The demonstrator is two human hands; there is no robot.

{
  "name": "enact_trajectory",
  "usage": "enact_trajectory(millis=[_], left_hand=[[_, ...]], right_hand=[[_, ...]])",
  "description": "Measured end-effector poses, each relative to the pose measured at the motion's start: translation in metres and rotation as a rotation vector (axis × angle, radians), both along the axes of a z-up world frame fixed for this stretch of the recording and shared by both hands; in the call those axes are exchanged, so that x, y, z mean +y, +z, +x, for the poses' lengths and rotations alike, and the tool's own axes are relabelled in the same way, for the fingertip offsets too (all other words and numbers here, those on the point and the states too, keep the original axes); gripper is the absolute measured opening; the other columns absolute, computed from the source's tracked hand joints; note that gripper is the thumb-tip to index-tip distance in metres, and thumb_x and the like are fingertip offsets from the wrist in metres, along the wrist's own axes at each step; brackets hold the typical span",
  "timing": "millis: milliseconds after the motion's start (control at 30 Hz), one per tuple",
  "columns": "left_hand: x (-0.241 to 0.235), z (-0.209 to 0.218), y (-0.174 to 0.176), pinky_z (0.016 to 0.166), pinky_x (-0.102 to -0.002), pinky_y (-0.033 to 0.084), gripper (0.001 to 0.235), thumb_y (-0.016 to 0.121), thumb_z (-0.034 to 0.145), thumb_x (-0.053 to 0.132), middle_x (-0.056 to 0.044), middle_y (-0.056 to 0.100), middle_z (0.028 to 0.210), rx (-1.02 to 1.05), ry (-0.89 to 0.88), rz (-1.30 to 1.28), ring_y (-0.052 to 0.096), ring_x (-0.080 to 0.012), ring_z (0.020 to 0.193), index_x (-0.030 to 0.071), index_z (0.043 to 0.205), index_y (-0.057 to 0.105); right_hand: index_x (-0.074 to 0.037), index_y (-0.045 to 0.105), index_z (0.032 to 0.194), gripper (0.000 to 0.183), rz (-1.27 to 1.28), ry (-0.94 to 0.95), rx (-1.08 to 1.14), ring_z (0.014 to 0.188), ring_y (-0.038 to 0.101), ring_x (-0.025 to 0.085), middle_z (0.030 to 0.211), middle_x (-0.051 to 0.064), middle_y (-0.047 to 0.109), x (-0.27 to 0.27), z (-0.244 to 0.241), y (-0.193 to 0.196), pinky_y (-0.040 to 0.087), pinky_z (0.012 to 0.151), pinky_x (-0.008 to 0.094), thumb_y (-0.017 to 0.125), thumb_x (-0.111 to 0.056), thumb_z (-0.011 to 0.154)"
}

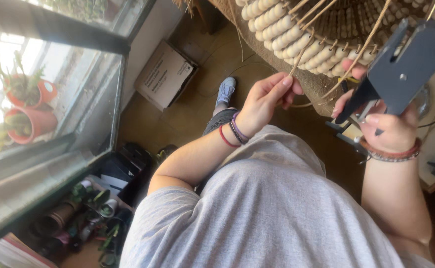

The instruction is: The person uses pliers to adjust a metal ring on a woven lampshade, then uses a staple gun to secure a cord to the shade's frame. The person works on the lampshade while standing in a room with a window and potted plants.

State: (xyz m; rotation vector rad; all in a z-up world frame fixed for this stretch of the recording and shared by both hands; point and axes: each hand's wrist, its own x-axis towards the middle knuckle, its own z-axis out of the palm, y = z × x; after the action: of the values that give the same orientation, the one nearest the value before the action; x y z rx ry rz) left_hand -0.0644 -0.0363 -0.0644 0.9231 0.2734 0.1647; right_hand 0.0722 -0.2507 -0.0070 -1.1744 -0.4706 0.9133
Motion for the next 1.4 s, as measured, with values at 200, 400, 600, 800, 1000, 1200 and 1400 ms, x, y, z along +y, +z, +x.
enact_trajectory(millis=[200, 400, 600, 800, 1000, 1200, 1400], left_hand=[[0.023, 0.001, 0.016, 0.058, -0.021, 0.034, 0.04, 0.044, 0.105, 0.041, 0.008, 0.047, 0.062, 0.062, 0.07, 0.51, 0.04, -0.0055, 0.058, 0.016, 0.082, 0.066], [0.038, -0.002, 0.032, 0.067, -0.021, 0.047, 0.043, 0.042, 0.102, 0.044, 0.005, 0.058, 0.05, 0.171, 0.067, 0.619, 0.057, -0.003, 0.05, 0.019, 0.077, 0.064], [0.058, -0.005, 0.017, 0.059, -0.021, 0.033, 0.04, 0.048, 0.104, 0.044, 0.01, 0.039, 0.061, 0.166, -0.054, 0.61, 0.035, -0.0053, 0.058, 0.018, 0.095, 0.077], [0.075, -0.009, 0.025, 0.057, -0.021, 0.036, 0.037, 0.045, 0.106, 0.038, 0.009, 0.05, 0.061, 0.143, -0.145, 0.63, 0.039, -0.0047, 0.055, 0.018, 0.097, 0.074], [0.087, -0.006, 0.034, 0.062, -0.022, 0.049, 0.024, 0.051, 0.108, 0.028, 0.004, 0.047, 0.057, 0.087, -0.121, 0.526, 0.046, -0.0065, 0.059, 0.02, 0.101, 0.073], [0.092, -0.005, 0.04, 0.065, -0.031, 0.054, 0.023, 0.049, 0.109, 0.023, -0.003, 0.054, 0.065, 0.018, -0.107, 0.571, 0.053, -0.013, 0.064, 0.016, 0.104, 0.07], [0.094, -0.002, 0.047, 0.063, -0.035, 0.058, 0.022, 0.048, 0.109, 0.022, -0.007, 0.064, 0.072, -0.052, -0.085, 0.635, 0.067, -0.0303, 0.065, 0.011, 0.102, 0.067]], right_hand=[[0.014, 0.043, 0.132, 0.065, -0.122, 0.063, -0.083, 0.083, 0.068, 0.039, 0.135, 0.034, 0.055, -0.015, -0.012, -0.021, 0.06, 0.073, 0.047, 0.046, 0.0, 0.069], [0.006, 0.062, 0.106, 0.028, -0.183, 0.179, -0.559, 0.142, 0.057, 0.04, 0.103, 0.016, 0.07, -0.012, -0.051, -0.06, 0.045, 0.122, 0.05, 0.052, -0.003, 0.082], [0.005, 0.057, 0.132, 0.042, -0.192, -0.015, -0.787, 0.116, 0.067, 0.038, 0.125, 0.023, 0.065, -0.034, -0.046, -0.12, 0.055, 0.101, 0.043, 0.058, -0.012, 0.093], [-0.006, 0.048, 0.083, 0.019, -0.629, -0.14, -0.727, 0.063, 0.037, 0.02, 0.068, 0.003, 0.038, -0.071, -0.065, -0.21, 0.034, 0.061, 0.036, 0.062, -0.018, 0.085], [0.007, 0.07, 0.106, 0.038, -0.305, -0.116, -0.73, 0.091, 0.069, 0.031, 0.103, 0.017, 0.069, 0.013, -0.062, -0.171, 0.056, 0.077, 0.039, 0.066, -0.003, 0.07], [0.014, 0.066, 0.113, 0.041, -0.218, -0.106, -0.883, 0.102, 0.067, 0.036, 0.113, 0.022, 0.068, 0.057, -0.037, -0.119, 0.057, 0.086, 0.042, 0.071, -0.007, 0.079], [0.018, 0.062, 0.103, 0.037, -0.159, -0.151, -0.818, 0.084, 0.071, 0.035, 0.093, 0.023, 0.066, 0.062, -0.034, -0.124, 0.055, 0.076, 0.04, 0.075, -0.014, 0.091]])
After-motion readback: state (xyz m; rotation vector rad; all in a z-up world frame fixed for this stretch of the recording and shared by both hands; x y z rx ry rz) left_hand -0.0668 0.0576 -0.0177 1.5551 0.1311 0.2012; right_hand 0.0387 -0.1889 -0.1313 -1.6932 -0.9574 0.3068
